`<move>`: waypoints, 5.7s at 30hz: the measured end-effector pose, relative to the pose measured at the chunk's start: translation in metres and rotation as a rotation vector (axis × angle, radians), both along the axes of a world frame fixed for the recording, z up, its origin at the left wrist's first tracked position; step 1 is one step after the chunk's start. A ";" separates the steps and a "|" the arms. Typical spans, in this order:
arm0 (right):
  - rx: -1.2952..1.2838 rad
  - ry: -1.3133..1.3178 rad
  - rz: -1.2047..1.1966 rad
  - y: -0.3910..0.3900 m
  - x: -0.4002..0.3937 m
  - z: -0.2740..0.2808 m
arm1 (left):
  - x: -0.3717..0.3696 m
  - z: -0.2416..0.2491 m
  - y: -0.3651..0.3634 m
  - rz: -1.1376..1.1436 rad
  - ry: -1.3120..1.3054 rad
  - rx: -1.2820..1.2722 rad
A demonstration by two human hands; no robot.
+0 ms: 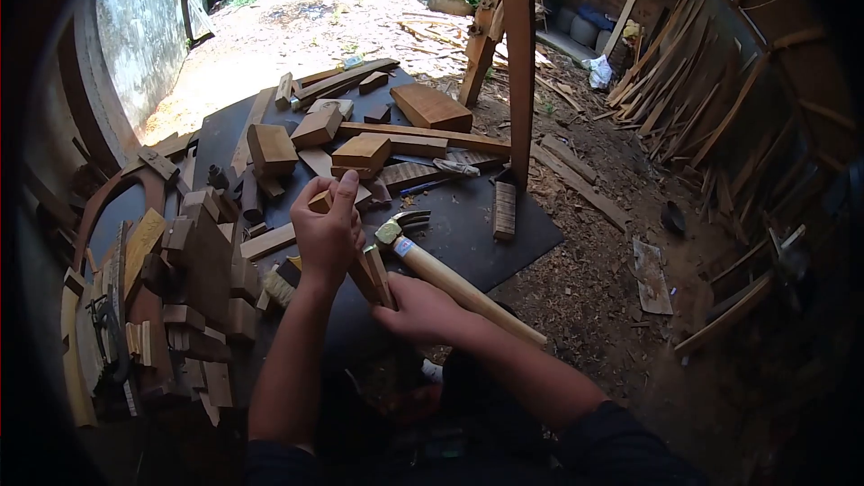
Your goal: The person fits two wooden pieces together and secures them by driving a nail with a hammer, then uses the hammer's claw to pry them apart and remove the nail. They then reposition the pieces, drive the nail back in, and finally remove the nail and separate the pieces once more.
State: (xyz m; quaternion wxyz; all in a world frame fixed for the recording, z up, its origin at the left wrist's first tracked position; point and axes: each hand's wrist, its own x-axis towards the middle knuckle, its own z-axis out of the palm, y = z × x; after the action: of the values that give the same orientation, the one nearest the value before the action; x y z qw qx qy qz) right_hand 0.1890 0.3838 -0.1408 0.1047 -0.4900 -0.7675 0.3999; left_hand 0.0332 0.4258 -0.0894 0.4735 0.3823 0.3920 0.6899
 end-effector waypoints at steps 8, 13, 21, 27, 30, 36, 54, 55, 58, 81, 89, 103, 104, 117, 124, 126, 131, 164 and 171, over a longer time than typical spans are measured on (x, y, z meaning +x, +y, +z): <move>-0.202 0.188 0.054 0.009 0.003 0.014 | -0.005 -0.012 0.021 -0.053 0.073 -0.056; -0.288 0.272 0.136 0.017 0.003 0.016 | -0.012 -0.022 0.035 -0.058 0.055 -0.162; 0.048 0.180 -0.045 -0.004 0.003 -0.002 | -0.017 -0.034 0.031 -0.181 -0.223 -0.313; 0.171 0.212 0.040 -0.004 0.008 -0.003 | -0.018 -0.051 0.042 -0.316 -0.256 -0.420; 0.091 0.301 0.011 -0.012 0.006 0.006 | -0.011 -0.050 0.040 -0.228 -0.109 -0.360; -0.075 0.550 -0.120 -0.012 0.017 -0.004 | -0.017 -0.044 0.024 0.395 0.946 0.549; -0.304 1.073 -0.130 -0.009 0.028 -0.007 | -0.014 -0.019 0.012 -0.107 1.357 0.928; -0.303 1.070 -0.132 -0.007 0.027 -0.007 | -0.016 -0.018 0.012 -0.090 1.374 0.925; -0.346 1.040 -0.135 -0.009 0.026 -0.009 | -0.020 -0.016 0.009 -0.031 1.384 0.929; 0.562 0.211 -0.036 0.043 -0.040 0.057 | -0.046 -0.044 0.026 0.262 0.890 0.560; 0.711 0.162 -0.039 0.067 -0.064 0.056 | -0.047 -0.055 0.032 0.138 0.532 0.312; 0.718 0.513 -0.072 0.090 -0.083 0.027 | -0.055 -0.052 0.040 0.053 0.345 0.123; 0.737 0.587 -0.087 0.089 -0.083 0.026 | -0.053 -0.052 0.040 0.046 0.341 0.134; 0.825 0.606 -0.349 0.094 -0.081 0.016 | -0.042 -0.024 0.021 -0.251 0.485 0.002; 0.503 0.781 -0.467 0.098 -0.081 0.019 | -0.039 -0.025 -0.008 -0.593 0.105 -0.240; 0.583 0.712 -0.417 0.098 -0.080 0.019 | -0.035 -0.030 -0.010 -0.560 0.037 -0.225; 0.590 0.828 -0.285 0.093 -0.075 0.029 | -0.041 -0.046 -0.010 -0.552 0.091 -0.078; 0.183 0.902 -0.163 0.095 -0.073 0.015 | -0.051 -0.027 -0.012 -0.452 0.231 -0.246; 0.596 0.562 -0.098 0.084 -0.076 0.018 | -0.066 -0.045 -0.009 -0.708 -0.298 -0.394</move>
State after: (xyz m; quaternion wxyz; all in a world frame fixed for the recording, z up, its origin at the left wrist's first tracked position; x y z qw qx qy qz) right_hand 0.1132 0.4681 -0.1227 0.4664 -0.3459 -0.7671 0.2728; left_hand -0.0329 0.4163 -0.1346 0.7964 0.2919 0.2881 0.4445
